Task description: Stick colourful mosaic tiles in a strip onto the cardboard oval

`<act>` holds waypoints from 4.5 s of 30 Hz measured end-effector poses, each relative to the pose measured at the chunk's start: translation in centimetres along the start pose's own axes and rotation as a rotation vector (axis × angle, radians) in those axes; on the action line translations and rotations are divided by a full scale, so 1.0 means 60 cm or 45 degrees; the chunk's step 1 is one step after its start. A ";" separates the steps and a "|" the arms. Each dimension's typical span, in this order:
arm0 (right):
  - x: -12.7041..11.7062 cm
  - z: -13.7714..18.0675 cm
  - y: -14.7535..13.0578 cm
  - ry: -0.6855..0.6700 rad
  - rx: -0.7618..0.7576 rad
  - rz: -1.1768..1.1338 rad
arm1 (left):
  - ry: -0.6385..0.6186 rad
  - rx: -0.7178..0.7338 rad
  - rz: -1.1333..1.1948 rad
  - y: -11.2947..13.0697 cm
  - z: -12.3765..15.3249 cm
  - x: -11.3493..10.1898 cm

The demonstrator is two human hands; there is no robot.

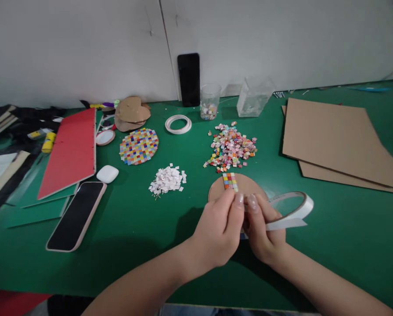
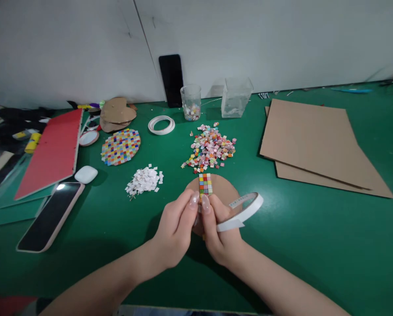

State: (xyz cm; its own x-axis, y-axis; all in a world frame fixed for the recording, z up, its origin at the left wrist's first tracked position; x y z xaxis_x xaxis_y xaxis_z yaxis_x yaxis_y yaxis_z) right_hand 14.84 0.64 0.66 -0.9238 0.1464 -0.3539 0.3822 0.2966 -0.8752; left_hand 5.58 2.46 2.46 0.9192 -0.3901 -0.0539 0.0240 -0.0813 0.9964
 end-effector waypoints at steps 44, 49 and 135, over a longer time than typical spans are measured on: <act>0.000 0.002 -0.001 -0.002 -0.033 -0.064 | -0.012 0.145 -0.099 0.005 0.002 0.003; -0.004 0.000 -0.002 0.025 -0.071 0.028 | -0.015 0.080 -0.020 0.002 0.002 0.004; -0.010 -0.015 -0.008 0.096 -0.109 0.354 | -0.066 -0.107 0.091 -0.009 -0.006 0.004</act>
State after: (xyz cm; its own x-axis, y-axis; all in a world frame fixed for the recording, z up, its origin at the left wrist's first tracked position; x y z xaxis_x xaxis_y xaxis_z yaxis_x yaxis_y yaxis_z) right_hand 15.22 1.28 1.56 -0.7803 0.3021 -0.5477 0.6238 0.3131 -0.7161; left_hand 5.92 2.75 1.92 0.8982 -0.4393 0.0163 -0.0060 0.0248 0.9997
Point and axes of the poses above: each hand's wrist, its own z-axis away from the middle knuckle, its own x-axis out of the palm, y = z × x, the point moved 6 cm from there along -z, towards the middle knuckle, and after that the axes turned 12 degrees about z, right-handed, at the moved point
